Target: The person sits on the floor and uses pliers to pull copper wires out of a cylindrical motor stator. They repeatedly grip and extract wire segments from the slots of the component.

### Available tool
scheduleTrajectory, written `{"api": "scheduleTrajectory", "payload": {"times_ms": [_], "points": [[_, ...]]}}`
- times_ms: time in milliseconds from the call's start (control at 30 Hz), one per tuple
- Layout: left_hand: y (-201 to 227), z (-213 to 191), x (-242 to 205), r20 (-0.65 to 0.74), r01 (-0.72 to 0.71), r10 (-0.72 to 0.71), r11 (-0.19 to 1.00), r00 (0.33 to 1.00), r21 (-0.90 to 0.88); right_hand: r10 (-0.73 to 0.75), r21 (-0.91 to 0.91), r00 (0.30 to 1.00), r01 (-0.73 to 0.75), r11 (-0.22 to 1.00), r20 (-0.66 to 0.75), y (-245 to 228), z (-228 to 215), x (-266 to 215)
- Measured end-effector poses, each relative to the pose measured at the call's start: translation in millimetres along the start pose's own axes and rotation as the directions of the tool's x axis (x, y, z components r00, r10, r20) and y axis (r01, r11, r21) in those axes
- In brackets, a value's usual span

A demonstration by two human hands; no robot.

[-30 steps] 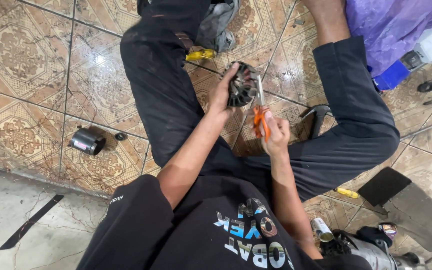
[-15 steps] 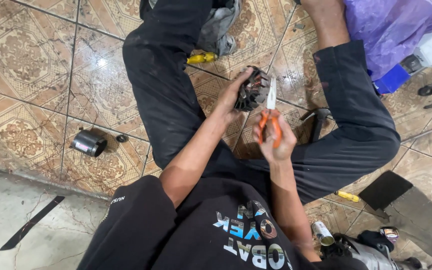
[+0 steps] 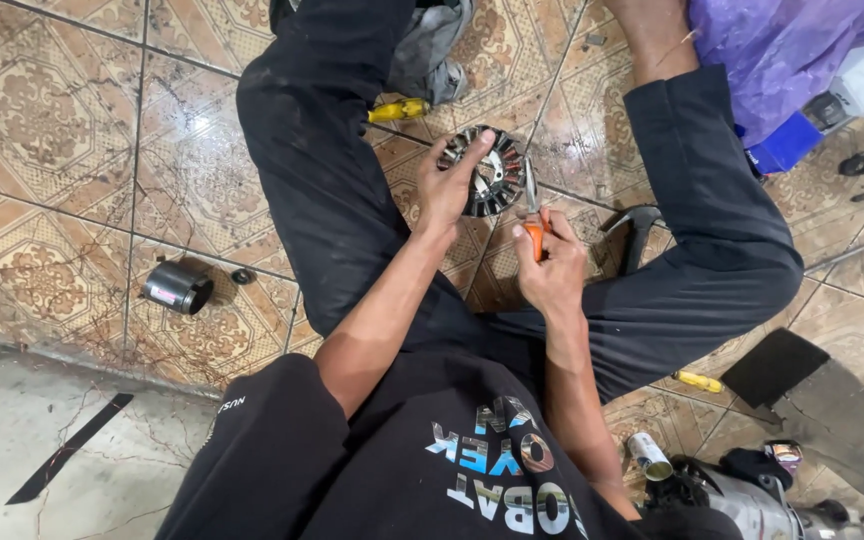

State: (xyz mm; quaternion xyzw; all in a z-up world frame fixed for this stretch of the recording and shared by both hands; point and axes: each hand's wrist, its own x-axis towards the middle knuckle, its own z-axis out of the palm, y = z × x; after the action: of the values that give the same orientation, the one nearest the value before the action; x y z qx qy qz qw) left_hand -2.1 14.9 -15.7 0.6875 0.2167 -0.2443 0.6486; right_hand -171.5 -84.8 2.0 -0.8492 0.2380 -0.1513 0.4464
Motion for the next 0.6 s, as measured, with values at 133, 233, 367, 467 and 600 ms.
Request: {"api": "scheduleTrajectory", "payload": {"times_ms": [133, 233, 367, 467, 600], "points": [[17, -5, -5, 0.001, 0.017, -0.017, 1.0, 1.0, -0.02, 0.006, 0.001, 1.0, -0.006, 1.0, 0.031, -29, -6, 10], [30, -4, -11, 0.112, 0.093, -0.081, 0.99, 0.99, -0.105, 0.179, 0.476, 0.965, -0.251, 0.843, 0.191, 4, 5, -2], [11, 15, -7, 0.548, 0.556, -0.327, 0.765, 0.77, -0.325, -0.032, 0.894, 0.899, -0.439, -0.087, 0.438, 31, 11, -10], [10, 15, -12, 0.646, 0.601, -0.334, 0.76, 0.687, -0.247, -0.163, 0.836, 0.897, -0.442, -0.324, 0.411, 23, 2, -5], [50, 5, -31, 0.561, 0.293, -0.19, 0.951, 0.806, -0.098, -0.099, 0.973, 0.974, -0.213, -0.085, 0.205, 35, -3, -15]]}}
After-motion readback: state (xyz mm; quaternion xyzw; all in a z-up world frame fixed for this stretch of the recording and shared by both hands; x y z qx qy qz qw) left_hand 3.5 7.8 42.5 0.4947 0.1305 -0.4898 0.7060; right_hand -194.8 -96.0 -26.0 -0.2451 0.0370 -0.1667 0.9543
